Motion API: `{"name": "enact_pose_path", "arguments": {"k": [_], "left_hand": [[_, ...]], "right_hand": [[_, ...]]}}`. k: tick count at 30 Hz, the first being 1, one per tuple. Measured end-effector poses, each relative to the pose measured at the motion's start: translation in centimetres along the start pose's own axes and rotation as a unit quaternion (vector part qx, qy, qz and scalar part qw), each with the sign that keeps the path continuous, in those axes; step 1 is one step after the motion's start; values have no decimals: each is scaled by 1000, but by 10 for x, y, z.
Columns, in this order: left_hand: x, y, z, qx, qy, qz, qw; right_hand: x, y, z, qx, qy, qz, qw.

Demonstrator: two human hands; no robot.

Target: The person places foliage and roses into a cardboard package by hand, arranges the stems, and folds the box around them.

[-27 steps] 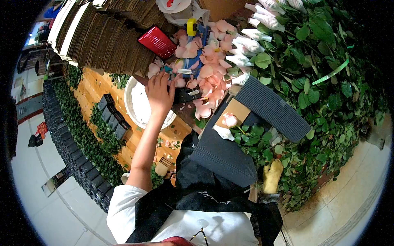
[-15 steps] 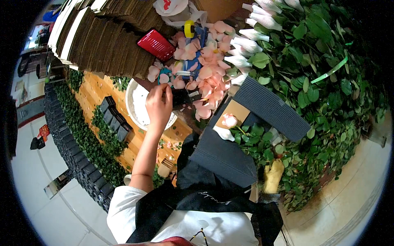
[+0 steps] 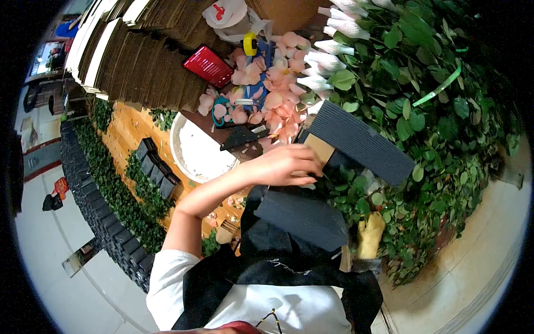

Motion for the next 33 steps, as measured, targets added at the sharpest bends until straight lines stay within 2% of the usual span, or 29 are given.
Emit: {"name": "enact_pose_path", "arguments": {"k": [2,4,6,8,10,11,13,14,16,18,19,20,21,22,24,26,28,30,31,32,33], "left_hand": [[14,28,-1,76,80,-144,983],[23,45,6,167,79,-229,956],[25,49,14,170,87,-216,957],[28,51,22,178,94,-202,959],[29,47,19,146,69,-163,973],[28,46,18,153,71,-183,968],[28,45,19,144,78,-198,966],[28,45,20,133,80,-212,965],[20,42,19,125,58,-202,970],[26,42,26,130,-45,-164,977],[34,44,28,155,-17,-185,970],[40,46,33,155,-14,-186,970],[39,47,34,137,5,-180,974],[34,45,31,121,24,-174,977],[27,41,27,136,32,-179,974],[20,39,23,143,51,-241,959],[22,44,23,135,84,-209,965],[29,45,23,202,-3,-237,950],[37,47,26,167,4,-207,964],[31,43,21,175,-18,-209,962],[27,44,16,145,11,-156,977]], "right_hand": [[-17,10,9,30,46,46,997],[-19,10,3,43,35,56,997],[-12,11,-4,98,77,75,989],[-49,38,20,66,277,-84,955],[-23,24,9,4,99,15,995],[-16,17,4,-1,102,14,995],[9,-2,-7,18,12,51,998],[21,-11,-8,16,16,50,998],[23,-15,1,-44,192,-109,974],[11,-5,25,-172,352,-295,871],[21,-12,23,-144,224,-172,948],[32,-15,21,-111,89,-41,989],[34,-14,19,-85,102,-55,990],[27,-7,19,-110,53,-56,991],[7,-3,25,-66,134,-80,985],[32,-32,4,-97,94,-17,991],[45,-38,-5,-103,111,22,988],[27,-7,2,-128,59,42,989],[9,14,10,-126,246,-161,947],[10,5,9,-113,251,-178,945],[11,-6,7,-99,256,-194,942]]}}
Point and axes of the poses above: each hand's wrist, its own z-axis away from the middle knuckle, its own y-axis out of the palm, x = y × z, the point moved 4 cm from there along -z, towards the middle knuckle, and after that the axes turned 14 degrees about -x, right-handed, at the moved point
